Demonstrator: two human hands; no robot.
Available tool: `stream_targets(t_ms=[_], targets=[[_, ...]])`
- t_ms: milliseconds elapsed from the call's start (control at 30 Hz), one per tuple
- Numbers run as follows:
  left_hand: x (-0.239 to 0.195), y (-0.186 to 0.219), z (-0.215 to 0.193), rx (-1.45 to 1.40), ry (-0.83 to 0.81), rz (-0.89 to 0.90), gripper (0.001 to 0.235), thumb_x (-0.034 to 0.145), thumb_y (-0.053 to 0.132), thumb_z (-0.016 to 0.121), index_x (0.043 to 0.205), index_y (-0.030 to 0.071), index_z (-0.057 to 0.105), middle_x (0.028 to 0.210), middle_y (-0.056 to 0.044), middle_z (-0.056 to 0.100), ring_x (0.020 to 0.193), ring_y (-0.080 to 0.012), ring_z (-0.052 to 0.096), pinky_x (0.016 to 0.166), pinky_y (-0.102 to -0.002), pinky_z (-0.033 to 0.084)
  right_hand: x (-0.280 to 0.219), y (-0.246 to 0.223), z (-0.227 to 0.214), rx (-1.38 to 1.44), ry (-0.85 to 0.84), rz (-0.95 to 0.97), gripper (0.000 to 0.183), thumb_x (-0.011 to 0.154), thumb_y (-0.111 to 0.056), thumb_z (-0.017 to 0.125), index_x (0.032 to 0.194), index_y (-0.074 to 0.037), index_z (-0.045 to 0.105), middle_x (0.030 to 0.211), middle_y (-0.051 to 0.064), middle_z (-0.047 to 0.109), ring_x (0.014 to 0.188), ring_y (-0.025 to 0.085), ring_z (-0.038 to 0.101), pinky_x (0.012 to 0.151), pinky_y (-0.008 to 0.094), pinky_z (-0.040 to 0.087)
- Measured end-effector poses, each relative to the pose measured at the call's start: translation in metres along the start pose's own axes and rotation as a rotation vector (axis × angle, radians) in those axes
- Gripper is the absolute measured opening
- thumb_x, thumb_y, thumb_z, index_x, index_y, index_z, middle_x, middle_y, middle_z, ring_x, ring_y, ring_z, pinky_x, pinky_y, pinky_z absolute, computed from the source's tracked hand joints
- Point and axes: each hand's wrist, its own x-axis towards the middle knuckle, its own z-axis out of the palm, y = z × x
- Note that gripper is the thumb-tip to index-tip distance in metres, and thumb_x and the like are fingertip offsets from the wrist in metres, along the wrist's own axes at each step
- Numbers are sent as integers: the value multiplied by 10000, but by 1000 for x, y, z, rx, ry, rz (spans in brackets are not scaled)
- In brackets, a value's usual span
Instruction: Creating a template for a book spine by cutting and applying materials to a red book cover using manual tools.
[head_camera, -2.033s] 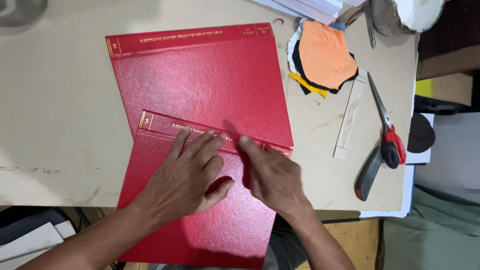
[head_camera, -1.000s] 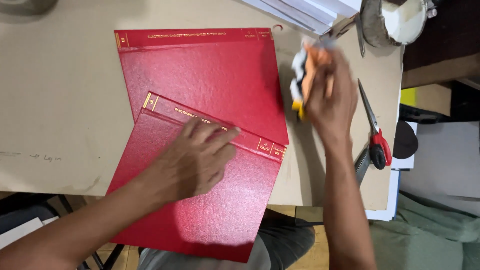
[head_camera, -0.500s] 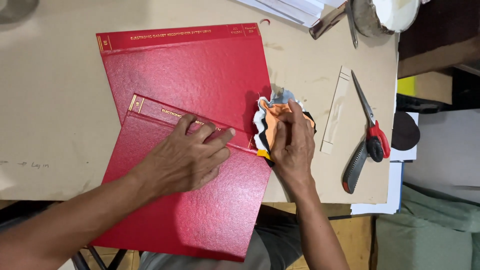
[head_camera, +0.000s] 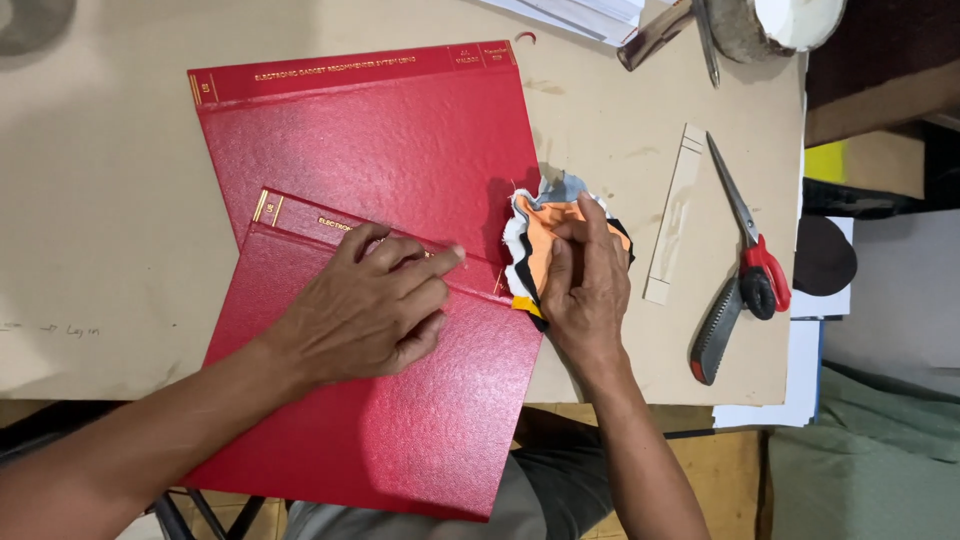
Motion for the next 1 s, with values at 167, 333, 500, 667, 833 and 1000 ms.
stream_targets(t_ms=[167,333,500,667,833,1000], targets=[[2,0,1,24,-35,12,198,871,358,625,875,164,665,1334,-29,690,1022,-281,610,943,-525,438,0,0,1,-8,-5,23,441,1111,-91,513,1539,-69,407,1110,55,696,1018,245,623,914,401,477],[3,0,2,88,-102,39,263,866,407,636,967,166,663,1348,-21,668,1013,-302,638,924,-538,459,0,1,2,-13,3,18,445,1098,-82,514,1530,-43,416,1106,57,697,1018,256,623,934,396,479],[-3,-2,16,230,-241,156,359,960,509,538,1068,178,626,1415,-120,609,1028,-255,626,993,-552,465,-2,2,3,-26,13,-2,472,1109,-67,531,1557,-64,383,1119,53,709,1006,234,627,921,387,472],[0,0,16,324,-172,212,374,1020,473,474,1134,153,631,1286,-90,663,947,-215,608,913,-425,452,-3,1,3,-38,16,-9,477,1117,-71,529,1567,-69,368,1115,57,702,1026,236,627,931,384,483],[-3,5,8,240,-144,132,297,976,473,551,968,189,637,1402,-93,640,934,-218,594,839,-427,444,6,-16,-12,72,-64,-58,596,1130,-276,515,1611,-56,240,1392,140,664,1256,308,621,1098,445,441],[-11,12,-4,94,119,-100,135,886,197,675,867,104,580,1230,-175,654,1005,-299,631,869,-423,526,-1,-1,-2,-49,-119,-53,559,1045,-105,584,1570,-189,412,1404,-21,695,941,210,514,958,405,339]])
